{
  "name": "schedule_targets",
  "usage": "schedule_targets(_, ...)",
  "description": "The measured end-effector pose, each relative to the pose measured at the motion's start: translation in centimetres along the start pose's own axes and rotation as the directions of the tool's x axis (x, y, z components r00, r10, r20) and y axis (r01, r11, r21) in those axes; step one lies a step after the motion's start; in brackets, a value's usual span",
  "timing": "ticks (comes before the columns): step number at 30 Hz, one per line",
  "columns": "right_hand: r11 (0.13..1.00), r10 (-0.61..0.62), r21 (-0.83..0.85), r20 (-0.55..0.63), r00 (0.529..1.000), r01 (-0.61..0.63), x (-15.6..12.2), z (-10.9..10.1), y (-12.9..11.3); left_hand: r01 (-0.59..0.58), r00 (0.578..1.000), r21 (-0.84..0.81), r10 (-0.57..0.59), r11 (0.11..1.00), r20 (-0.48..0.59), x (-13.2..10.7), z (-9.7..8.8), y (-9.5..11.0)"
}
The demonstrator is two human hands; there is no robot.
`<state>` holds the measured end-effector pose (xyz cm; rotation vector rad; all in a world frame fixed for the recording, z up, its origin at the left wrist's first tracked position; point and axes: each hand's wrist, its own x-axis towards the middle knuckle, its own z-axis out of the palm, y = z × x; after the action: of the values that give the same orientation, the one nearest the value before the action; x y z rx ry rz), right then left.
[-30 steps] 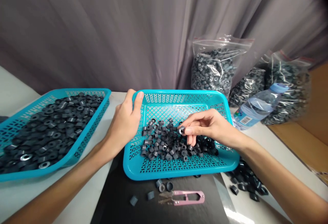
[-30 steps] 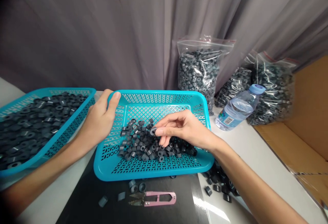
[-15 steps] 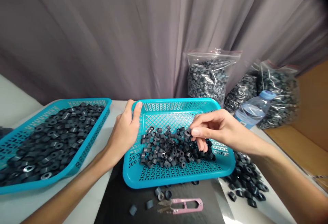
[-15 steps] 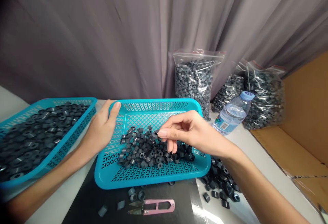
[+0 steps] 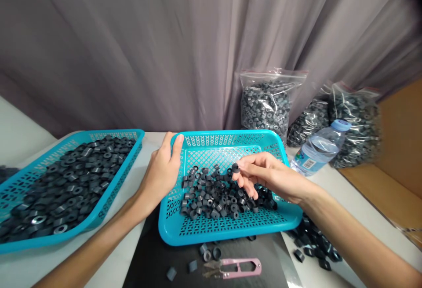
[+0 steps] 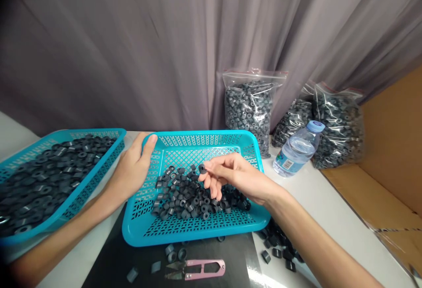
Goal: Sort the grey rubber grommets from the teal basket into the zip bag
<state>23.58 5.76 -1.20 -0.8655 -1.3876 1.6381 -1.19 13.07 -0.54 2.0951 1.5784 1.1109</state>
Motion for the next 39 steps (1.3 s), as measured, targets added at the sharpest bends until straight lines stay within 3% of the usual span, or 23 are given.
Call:
schedule_targets(6,0.990,0.123,0.077,-0.084,0.989,-0.117,0.1,0.8,-0.4,0.001,1.000,0.005,-0.001,1.000,0.001,0.0,0.1,0.0)
schedule_targets(12,0.992,0.126,0.026,-0.145,0.981,-0.124,0.3,1.0,-0.2,0.019,1.000,-0.002,-0.019,1.000,0.015,0.0,0.0,0.0)
schedule_targets(19,0.950,0.024,-0.292,-0.284,0.958,-0.110,0.3,0.6,-0.4,0.045,0.999,0.005,-0.046,0.999,0.022,0.1,-0.1,0.1)
schedule_targets(21,0.834,-0.139,-0.542,-0.382,0.914,-0.100,-0.2,0.0,-1.3,0.056,0.998,0.017,-0.056,0.998,0.025,0.1,-0.1,0.0)
schedule_targets(22,0.710,-0.283,-0.695,-0.424,0.860,-0.109,-0.5,-0.5,-1.9,0.059,0.998,0.024,-0.059,0.998,0.026,0.1,-0.1,-0.1)
schedule_targets(24,0.374,-0.596,-0.906,-0.400,0.696,-0.200,-1.2,-1.7,-2.8,0.060,0.998,0.031,-0.061,0.998,0.022,0.3,-0.3,-0.2)
schedule_targets(25,0.237,-0.697,-0.935,-0.354,0.623,-0.266,-1.5,-2.3,-3.0,0.059,0.998,0.028,-0.060,0.998,0.018,0.4,-0.4,-0.4)
schedule_targets(26,0.153,-0.747,-0.935,-0.321,0.583,-0.320,-1.7,-3.0,-3.1,0.058,0.998,0.026,-0.059,0.998,0.014,0.6,-0.6,-0.6)
schedule_targets(27,0.124,-0.750,-0.928,-0.319,0.579,-0.350,-1.8,-3.7,-3.1,0.058,0.998,0.024,-0.058,0.998,0.007,0.8,-0.8,-0.8)
schedule_targets(28,0.138,-0.716,-0.923,-0.344,0.607,-0.360,-1.8,-4.3,-2.8,0.061,0.998,0.023,-0.061,0.998,-0.009,1.1,-0.9,-1.1)
schedule_targets(29,0.184,-0.645,-0.920,-0.379,0.663,-0.347,-1.7,-4.8,-2.4,0.065,0.998,0.019,-0.064,0.998,-0.028,1.4,-1.1,-1.5)
schedule_targets(31,0.328,-0.450,-0.901,-0.415,0.791,-0.286,-1.2,-5.4,-1.4,0.081,0.994,-0.012,-0.081,0.997,-0.068,2.2,-1.5,-2.4)
schedule_targets(32,0.393,-0.398,-0.886,-0.405,0.823,-0.246,-0.8,-5.6,-0.9,0.097,0.991,-0.044,-0.101,0.994,-0.083,2.6,-1.6,-2.8)
schedule_targets(35,0.470,-0.409,-0.870,-0.366,0.836,-0.151,0.5,-5.4,0.2,0.225,0.969,-0.265,-0.244,0.938,-0.038,3.4,-2.3,-3.4)
schedule_targets(37,0.478,-0.446,-0.870,-0.361,0.819,-0.123,1.1,-4.9,0.4,0.370,0.928,-0.483,-0.341,0.794,0.149,3.5,-3.0,-3.1)
schedule_targets(39,0.483,-0.490,-0.869,-0.373,0.788,-0.111,1.5,-4.6,0.1,0.515,0.857,-0.607,-0.371,0.605,0.358,3.2,-3.9,-2.3)
